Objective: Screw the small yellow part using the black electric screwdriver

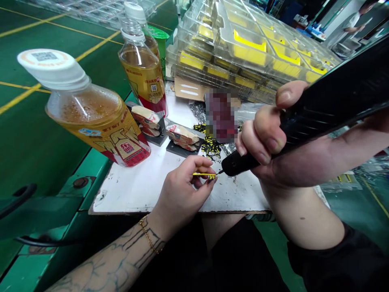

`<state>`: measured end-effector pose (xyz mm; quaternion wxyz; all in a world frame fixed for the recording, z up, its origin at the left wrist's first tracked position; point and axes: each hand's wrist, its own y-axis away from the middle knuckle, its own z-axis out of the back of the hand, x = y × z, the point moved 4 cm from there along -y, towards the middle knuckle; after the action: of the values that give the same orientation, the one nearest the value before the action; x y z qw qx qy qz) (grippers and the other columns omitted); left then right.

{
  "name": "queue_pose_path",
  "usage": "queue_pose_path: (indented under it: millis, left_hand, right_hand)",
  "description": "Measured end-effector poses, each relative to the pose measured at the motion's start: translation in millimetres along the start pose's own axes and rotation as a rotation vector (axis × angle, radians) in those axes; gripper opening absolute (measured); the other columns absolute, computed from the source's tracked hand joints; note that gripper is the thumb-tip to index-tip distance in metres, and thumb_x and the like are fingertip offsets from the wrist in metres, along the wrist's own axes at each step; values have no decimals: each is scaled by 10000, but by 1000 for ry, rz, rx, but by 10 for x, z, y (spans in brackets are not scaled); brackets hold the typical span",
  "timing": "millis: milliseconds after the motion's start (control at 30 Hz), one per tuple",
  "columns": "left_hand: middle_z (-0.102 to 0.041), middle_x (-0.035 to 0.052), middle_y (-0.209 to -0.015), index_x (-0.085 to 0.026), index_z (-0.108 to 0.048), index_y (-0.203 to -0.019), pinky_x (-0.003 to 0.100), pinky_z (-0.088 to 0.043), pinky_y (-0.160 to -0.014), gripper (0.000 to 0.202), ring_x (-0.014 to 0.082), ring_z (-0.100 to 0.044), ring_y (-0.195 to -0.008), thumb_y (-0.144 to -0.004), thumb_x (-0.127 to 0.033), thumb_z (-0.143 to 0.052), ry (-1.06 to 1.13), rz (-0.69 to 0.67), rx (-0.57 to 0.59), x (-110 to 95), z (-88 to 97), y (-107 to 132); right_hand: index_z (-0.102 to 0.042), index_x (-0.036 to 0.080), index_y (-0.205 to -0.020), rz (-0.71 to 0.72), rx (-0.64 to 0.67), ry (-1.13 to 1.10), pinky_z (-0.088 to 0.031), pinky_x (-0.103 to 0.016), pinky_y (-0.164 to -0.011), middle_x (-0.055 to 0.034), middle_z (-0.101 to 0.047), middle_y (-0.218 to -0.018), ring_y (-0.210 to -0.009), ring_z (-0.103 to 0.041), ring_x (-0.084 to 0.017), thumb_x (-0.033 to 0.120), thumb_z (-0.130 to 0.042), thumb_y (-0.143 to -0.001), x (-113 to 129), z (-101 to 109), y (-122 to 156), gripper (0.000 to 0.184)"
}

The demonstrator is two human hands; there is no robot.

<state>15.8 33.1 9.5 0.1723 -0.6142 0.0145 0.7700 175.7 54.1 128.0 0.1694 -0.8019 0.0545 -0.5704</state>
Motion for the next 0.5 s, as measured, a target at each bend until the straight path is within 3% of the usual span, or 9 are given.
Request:
queue_pose_path:
  millis: [100,267,500]
  left_hand:
    - [-745,-23,-913,-221,-621,-1075,189,-568,-680,264,112,-725,-806,-846,-171,-742,-13,-12,-13,-1,1,1]
    - [-749,-31,-899,-216,-627,-1055,182,-563,-682,253,105,-724,-799,-838,-155,-743,-12,-9,-15,-17,-1,-3]
    - [-734,-19,-892,-200,-640,-1010,176,-562,-661,207,98,-702,-765,-836,-162,-746,-9,-5,-23,-41,-5,-5]
  right_hand:
    - [-591,178,-916,-2,9,26,-415,-268,-430,3,-462,-586,-486,-484,-118,875,-520,-767,-32,-11,13,716]
    - [-596,190,-938,4,11,51,-404,-248,-454,4,-465,-598,-488,-461,-100,829,-445,-855,-53,-38,38,661]
    - [-597,189,-996,14,62,140,-444,-265,-479,-3,-461,-595,-501,-483,-117,808,-513,-840,-29,-49,68,644]
